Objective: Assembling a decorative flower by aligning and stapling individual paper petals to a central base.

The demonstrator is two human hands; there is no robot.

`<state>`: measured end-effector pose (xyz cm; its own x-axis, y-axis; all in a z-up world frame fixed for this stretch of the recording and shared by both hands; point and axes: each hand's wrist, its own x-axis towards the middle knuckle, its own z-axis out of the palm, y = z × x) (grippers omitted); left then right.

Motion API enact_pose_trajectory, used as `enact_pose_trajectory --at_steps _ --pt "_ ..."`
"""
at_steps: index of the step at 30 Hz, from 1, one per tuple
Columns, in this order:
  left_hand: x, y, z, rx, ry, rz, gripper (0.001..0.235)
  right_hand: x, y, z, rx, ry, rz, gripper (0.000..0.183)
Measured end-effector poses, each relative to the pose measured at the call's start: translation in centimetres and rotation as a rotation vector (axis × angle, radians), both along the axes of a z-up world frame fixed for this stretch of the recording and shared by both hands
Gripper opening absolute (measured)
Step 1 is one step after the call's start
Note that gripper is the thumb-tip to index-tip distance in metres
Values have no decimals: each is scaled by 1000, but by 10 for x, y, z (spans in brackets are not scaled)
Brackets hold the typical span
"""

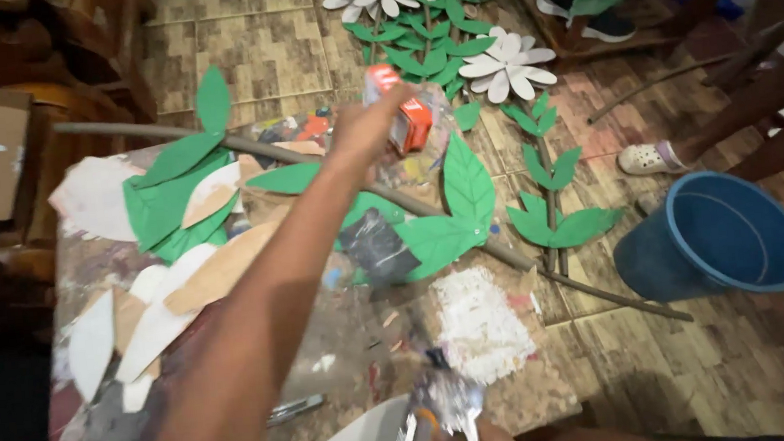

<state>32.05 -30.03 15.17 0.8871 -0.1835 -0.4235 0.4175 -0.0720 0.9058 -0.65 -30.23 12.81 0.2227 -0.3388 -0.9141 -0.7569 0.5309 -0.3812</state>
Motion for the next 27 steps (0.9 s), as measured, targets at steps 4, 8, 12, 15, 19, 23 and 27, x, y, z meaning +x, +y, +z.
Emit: enact_pose_trajectory --at_steps 4,8,12,15,19,23,27 --pt "-52 59 19 -252 117 -43 32 6 2 -74 327 -383 220 56" --pt "-129 134 61 -169 114 -40 47 12 19 -101 388 -656 17 31" --pt "-182 197 42 313 -340 -14 86 15 21 -130 46 -717 136 20" --pt "-230 240 39 465 -746 -204 100 14 10 -162 -490 -833 438 23" --pt "-274 269 3 773 -1363 -166 79 7 13 -128 -817 -543 753 29" --pt "-295 288 -23 693 -1475 -403 65 -10 39 -49 -1085 -941 711 11" --pt "-299 296 -59 797 -1615 -502 63 -32 64 5 -568 -1266 511 29"
